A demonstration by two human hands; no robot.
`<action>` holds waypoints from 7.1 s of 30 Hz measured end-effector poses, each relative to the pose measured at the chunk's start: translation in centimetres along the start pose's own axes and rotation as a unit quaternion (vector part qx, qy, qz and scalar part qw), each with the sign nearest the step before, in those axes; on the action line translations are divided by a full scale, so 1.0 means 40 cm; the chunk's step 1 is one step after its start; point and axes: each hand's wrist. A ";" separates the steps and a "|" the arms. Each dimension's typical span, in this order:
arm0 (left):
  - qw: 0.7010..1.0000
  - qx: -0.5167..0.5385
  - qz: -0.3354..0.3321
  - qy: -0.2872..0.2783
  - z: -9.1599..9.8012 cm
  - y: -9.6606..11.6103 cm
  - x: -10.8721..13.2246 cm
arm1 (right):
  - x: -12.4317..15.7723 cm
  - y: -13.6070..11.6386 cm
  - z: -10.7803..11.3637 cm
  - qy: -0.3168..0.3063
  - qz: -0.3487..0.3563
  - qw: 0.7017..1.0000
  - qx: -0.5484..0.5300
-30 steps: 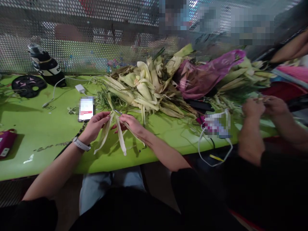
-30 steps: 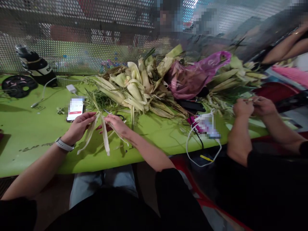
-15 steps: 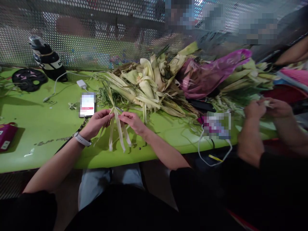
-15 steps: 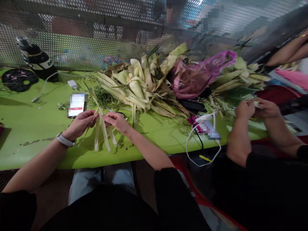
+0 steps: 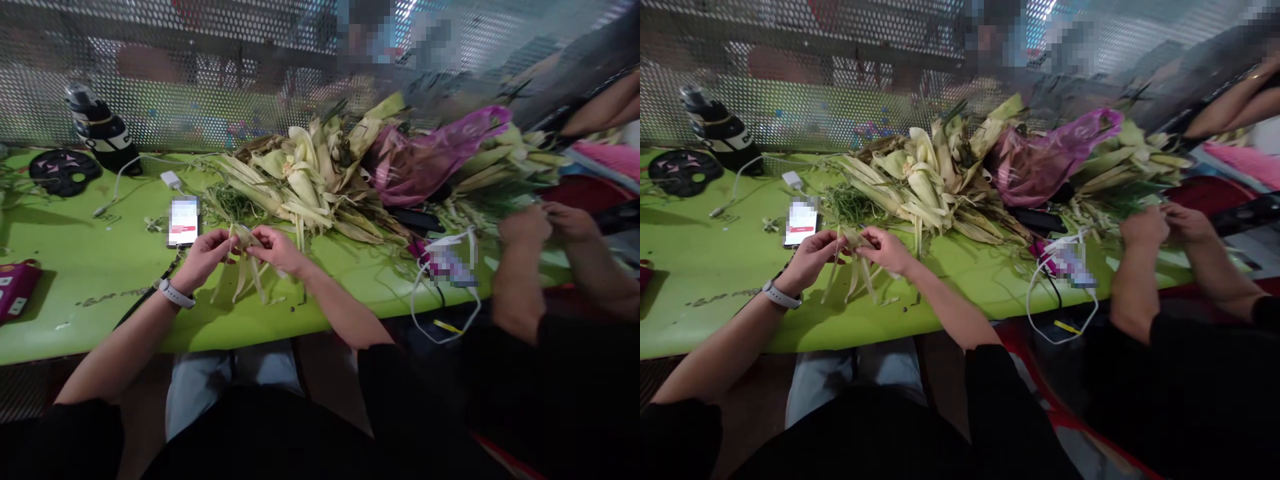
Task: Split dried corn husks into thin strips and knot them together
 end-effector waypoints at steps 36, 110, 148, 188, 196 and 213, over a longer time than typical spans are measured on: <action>0.996 0.088 -0.016 0.022 0.047 0.028 -0.018 | -0.069 -0.055 -0.034 -0.131 -0.126 0.934 -0.309; 0.994 0.099 0.017 0.033 0.029 0.001 -0.024 | -0.065 0.013 -0.005 0.120 -0.020 0.988 -0.099; 0.988 -0.120 -0.004 -0.093 0.011 0.014 -0.008 | -0.012 -0.031 0.118 0.150 0.241 0.807 0.518; 0.981 0.013 -0.170 0.092 -0.035 -0.050 0.011 | 0.002 -0.037 -0.066 0.146 0.175 0.949 0.219; 0.989 0.034 -0.138 0.044 -0.037 -0.043 0.022 | -0.004 -0.036 -0.029 0.077 0.138 0.978 0.136; 0.975 -0.061 -0.208 0.057 -0.033 -0.082 0.009 | -0.022 -0.020 -0.027 0.191 0.058 0.979 0.041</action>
Point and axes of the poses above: each hand's wrist, its own x-axis away from the middle knuckle, its own z-axis out of the back of the hand, y = z × x, and after that the axes turned 9 degrees about x, right-handed
